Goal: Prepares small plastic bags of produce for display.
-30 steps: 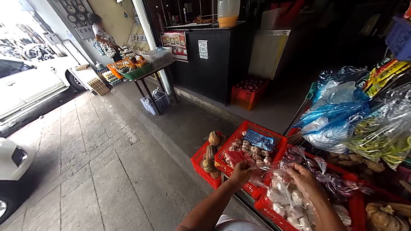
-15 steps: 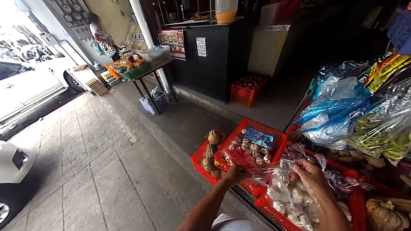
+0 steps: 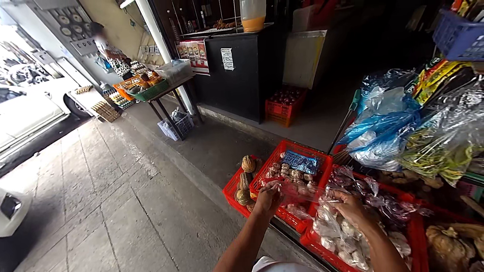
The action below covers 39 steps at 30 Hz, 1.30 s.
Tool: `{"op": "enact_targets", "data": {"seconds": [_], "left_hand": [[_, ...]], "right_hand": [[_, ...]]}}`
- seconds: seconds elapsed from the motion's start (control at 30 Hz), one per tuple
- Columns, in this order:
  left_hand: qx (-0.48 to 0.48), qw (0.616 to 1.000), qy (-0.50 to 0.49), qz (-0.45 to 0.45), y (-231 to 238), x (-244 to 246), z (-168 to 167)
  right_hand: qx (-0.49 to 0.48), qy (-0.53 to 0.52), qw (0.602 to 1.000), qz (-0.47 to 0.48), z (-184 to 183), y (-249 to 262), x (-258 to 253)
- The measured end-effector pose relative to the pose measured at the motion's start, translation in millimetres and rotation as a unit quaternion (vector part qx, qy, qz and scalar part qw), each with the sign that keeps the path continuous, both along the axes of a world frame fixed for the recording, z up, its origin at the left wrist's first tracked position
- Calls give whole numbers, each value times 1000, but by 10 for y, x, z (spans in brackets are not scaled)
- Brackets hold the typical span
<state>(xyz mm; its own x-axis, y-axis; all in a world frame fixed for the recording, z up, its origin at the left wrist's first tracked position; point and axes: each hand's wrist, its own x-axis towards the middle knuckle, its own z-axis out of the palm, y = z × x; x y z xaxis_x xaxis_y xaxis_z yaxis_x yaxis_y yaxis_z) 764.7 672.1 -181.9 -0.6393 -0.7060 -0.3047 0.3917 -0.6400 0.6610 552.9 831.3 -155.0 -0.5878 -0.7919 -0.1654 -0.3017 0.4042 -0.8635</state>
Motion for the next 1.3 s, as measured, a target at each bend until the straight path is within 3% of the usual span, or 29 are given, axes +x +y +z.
{"op": "enact_targets", "data": {"seconds": [0.17,0.33,0.47,0.57,0.77,0.87,0.93,1.03,1.13,1.3], "left_hand": [[19,998,-3,55,-6,-66,-1],[-139,985,-93,49,2,-84,-125],[-236,960,-142,43,16,-117,-214],[-264,950,-161,49,41,-138,-243],[-219,953,-201,61,-37,-84,-303],[-290,914,-265,99,-92,-32,-315],[-355,896,-251,93,-39,-42,-141],[-391,906,-156,-43,176,-117,257],[-335,924,-99,-155,374,-249,393],[-266,955,-120,-59,304,-269,126]], "right_hand": [[-84,-108,990,-46,58,0,79],[-171,-279,939,-105,177,13,115],[-211,-324,908,-161,219,-22,140],[-208,-307,906,-203,237,-58,180],[-254,-256,903,-233,292,-56,188],[-272,-195,909,-249,313,-22,134],[-274,-133,919,-249,278,-25,123],[-231,-30,953,-196,218,-108,295],[-157,24,985,-71,166,-260,614],[-85,-1,996,28,63,-344,748]]}}
